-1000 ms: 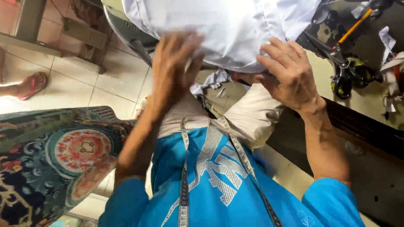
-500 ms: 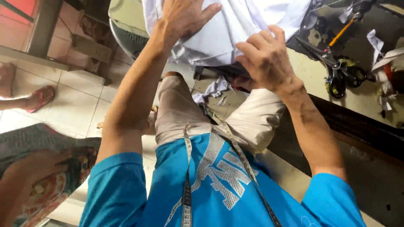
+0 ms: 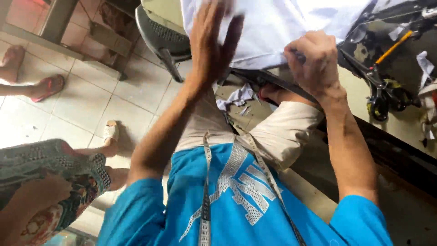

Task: A person is preparing a white garment by folding and then cutting the fabric with scissors on a workbench.

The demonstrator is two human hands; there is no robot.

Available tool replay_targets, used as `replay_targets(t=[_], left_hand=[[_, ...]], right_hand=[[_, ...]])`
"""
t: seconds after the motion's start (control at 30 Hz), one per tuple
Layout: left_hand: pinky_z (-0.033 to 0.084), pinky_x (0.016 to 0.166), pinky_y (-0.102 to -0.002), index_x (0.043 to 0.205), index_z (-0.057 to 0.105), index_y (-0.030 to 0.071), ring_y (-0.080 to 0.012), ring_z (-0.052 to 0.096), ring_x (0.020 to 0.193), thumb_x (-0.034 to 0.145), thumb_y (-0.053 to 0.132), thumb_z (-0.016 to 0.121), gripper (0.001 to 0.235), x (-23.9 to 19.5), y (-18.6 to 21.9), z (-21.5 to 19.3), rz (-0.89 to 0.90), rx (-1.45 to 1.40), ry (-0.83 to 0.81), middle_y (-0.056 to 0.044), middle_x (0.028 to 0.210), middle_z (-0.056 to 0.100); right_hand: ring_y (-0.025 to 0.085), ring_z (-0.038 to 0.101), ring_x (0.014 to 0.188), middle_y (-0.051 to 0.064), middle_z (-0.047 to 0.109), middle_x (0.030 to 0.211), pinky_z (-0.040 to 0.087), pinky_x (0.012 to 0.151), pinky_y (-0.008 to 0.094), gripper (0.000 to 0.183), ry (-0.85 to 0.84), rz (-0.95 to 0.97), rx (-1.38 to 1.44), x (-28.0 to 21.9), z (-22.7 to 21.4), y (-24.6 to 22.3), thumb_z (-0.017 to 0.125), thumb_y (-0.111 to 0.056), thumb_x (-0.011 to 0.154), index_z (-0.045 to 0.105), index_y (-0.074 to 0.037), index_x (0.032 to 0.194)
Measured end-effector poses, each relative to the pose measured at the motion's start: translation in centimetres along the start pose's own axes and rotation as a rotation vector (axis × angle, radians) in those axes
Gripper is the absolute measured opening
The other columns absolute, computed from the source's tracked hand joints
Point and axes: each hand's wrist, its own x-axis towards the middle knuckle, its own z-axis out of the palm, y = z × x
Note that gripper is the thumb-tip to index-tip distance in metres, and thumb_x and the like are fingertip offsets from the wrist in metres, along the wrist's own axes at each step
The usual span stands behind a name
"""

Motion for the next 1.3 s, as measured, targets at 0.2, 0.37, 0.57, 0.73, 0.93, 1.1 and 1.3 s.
replay_targets(t=[0.2,0.37,0.57,0.73,0.93,1.1,1.3], left_hand=[[0.043,0.056,-0.029,0.103,0.064,0.009,-0.0165,0.063,0.069,0.091,0.014,0.062,0.013,-14.2,-4.1,4.1,-1.383,-1.311,-0.125,-0.006,0.077,0.068],[0.058,0.074,-0.035,0.106,0.059,0.010,-0.0221,0.065,0.087,0.087,0.005,0.073,0.024,-16.1,-7.5,4.1,-1.350,-1.582,0.444,-0.012,0.096,0.067],[0.059,0.072,-0.040,0.095,0.065,0.007,-0.0269,0.069,0.089,0.088,0.007,0.078,0.015,-15.4,-5.0,1.1,-1.149,-1.388,0.504,-0.012,0.094,0.071],[0.066,0.086,-0.048,0.100,0.066,0.005,-0.0267,0.071,0.094,0.096,0.016,0.073,0.014,-14.9,-2.7,-0.8,-0.990,-1.263,0.401,-0.012,0.096,0.071],[0.066,0.074,-0.035,0.152,0.038,0.018,-0.0192,0.067,0.078,0.108,0.009,0.058,0.049,-12.1,0.0,-3.4,-0.670,-0.843,0.205,-0.011,0.101,0.068],[0.053,0.114,-0.029,0.152,0.044,-0.001,-0.0225,0.051,0.146,0.094,-0.014,0.053,0.060,-8.7,0.7,-6.6,-0.442,-0.689,-0.156,-0.015,0.157,0.050],[0.043,0.078,-0.039,0.086,0.063,0.002,-0.0259,0.052,0.090,0.096,0.016,0.077,0.023,-0.1,-1.4,-5.2,0.036,-0.048,-0.065,-0.010,0.096,0.053]], right_hand=[[0.026,0.058,0.080,0.005,0.069,0.087,0.038,0.072,0.042,0.023,-0.047,-0.015,-0.044,0.1,0.5,1.2,0.086,-0.022,0.106,0.073,-0.010,0.092],[0.026,0.062,0.080,0.006,0.071,0.087,0.043,0.072,0.042,0.021,-0.046,-0.030,-0.015,0.3,0.3,1.1,0.092,-0.016,0.103,0.075,-0.008,0.092],[0.029,0.062,0.082,0.007,0.071,0.088,0.042,0.074,0.043,0.030,-0.004,-0.030,-0.039,-0.2,0.7,1.4,0.086,-0.028,0.111,0.074,-0.008,0.093],[0.030,0.062,0.101,0.013,0.071,0.109,0.043,0.087,0.046,0.030,0.165,-0.106,-0.280,-0.1,0.9,-2.3,0.075,-0.035,0.114,0.077,-0.006,0.106],[0.027,0.060,0.100,0.012,0.068,0.113,0.040,0.090,0.043,0.052,0.086,-0.238,-0.221,-0.1,2.2,-5.4,0.066,-0.058,0.105,0.076,-0.007,0.111],[0.034,0.063,0.105,0.018,0.074,0.114,0.043,0.085,0.050,0.013,0.126,-0.077,0.040,0.4,2.4,-2.8,0.080,-0.017,0.105,0.077,-0.005,0.109],[0.031,0.061,0.078,0.019,0.067,0.092,0.048,0.066,0.043,0.045,0.099,-0.002,0.108,3.0,-1.9,-1.2,0.057,-0.035,0.119,0.071,0.006,0.109]])
